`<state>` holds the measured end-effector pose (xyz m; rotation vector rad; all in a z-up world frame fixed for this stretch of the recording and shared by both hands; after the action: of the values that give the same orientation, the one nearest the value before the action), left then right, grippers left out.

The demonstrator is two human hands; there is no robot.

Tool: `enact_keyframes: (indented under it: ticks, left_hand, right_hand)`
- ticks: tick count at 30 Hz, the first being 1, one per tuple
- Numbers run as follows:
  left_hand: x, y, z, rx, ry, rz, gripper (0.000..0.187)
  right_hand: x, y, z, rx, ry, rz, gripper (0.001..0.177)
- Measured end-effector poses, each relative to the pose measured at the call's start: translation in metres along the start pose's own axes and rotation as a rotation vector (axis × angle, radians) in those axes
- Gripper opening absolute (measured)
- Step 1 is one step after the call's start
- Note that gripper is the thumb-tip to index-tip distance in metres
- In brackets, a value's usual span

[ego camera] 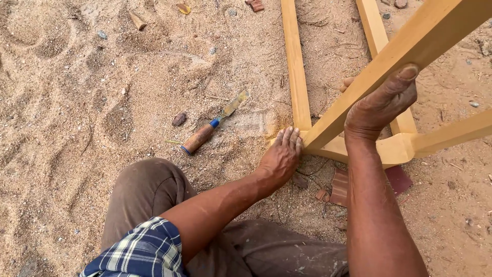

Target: Sanding the joints and legs of a wooden furniture frame using sandpaper.

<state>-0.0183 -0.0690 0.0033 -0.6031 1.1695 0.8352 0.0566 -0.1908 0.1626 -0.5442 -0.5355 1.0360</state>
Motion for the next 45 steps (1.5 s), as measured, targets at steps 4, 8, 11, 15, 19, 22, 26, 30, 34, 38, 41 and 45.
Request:
enact_keyframes:
  ticks: [4,8,11,15,19,22,26,30,34,38,41,45]
  left_hand:
    - [0.004,-0.004,0.012,-0.009,0.104,-0.032,0.056]
    - [0.011,0.029,-0.007,-0.024,0.148,-0.118,0.057]
    - [-0.006,0.066,-0.028,0.135,0.097,-0.063,0.053]
    - [-0.138,0.116,0.028,-0.284,1.000,0.410,0.051]
    - [-0.089,0.080,0.038,-0.447,1.045,0.233,0.052]
    - [-0.006,0.037,0.008,-0.323,0.393,-0.336,0.057]
    - [0.002,0.025,-0.008,-0.124,0.227,-0.079,0.058]
    - [0.012,-0.005,0.007,-0.104,0.197,-0.080,0.059]
    - [0.001,-0.008,0.005,-0.075,0.169,-0.023,0.055]
    - [0.004,0.024,-0.019,-0.137,0.253,-0.057,0.057]
    - [0.009,0.013,-0.009,-0.143,0.197,-0.093,0.059]
    - [0.004,-0.003,0.000,-0.167,0.259,-0.080,0.058]
  right_hand:
    - [0.000,0.002,0.011,0.008,0.021,-0.023,0.081]
    - [-0.001,0.000,0.007,-0.020,0.037,0.002,0.079]
    - [-0.001,0.001,0.007,-0.015,0.047,0.007,0.079]
    - [-0.003,0.001,0.003,-0.027,0.063,0.005,0.076]
    - [-0.001,0.001,0.004,0.054,-0.017,-0.017,0.074]
    - [-0.003,0.001,0.003,-0.022,0.113,-0.009,0.076]
    - [-0.012,-0.001,-0.010,-0.042,0.097,-0.005,0.074]
    - [-0.012,0.001,-0.006,-0.035,0.141,0.006,0.079]
    - [-0.007,0.004,0.005,-0.037,0.060,-0.014,0.075]
    - [-0.007,0.000,0.000,-0.009,0.109,0.000,0.078]
    - [-0.001,0.002,0.007,-0.013,0.109,-0.002,0.076]
    - [-0.003,0.001,0.005,-0.002,0.050,-0.010,0.074]
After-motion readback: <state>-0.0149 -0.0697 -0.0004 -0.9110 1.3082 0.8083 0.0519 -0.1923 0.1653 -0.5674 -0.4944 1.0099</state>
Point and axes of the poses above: each hand's wrist, its own y-axis away from the middle knuckle, its own x-axis out of the palm, z = x × y, the point moved 2 cm from there along -y, towards the middle knuckle, and after that the axes turned 12 degrees about -z, right-handed, at the moved point
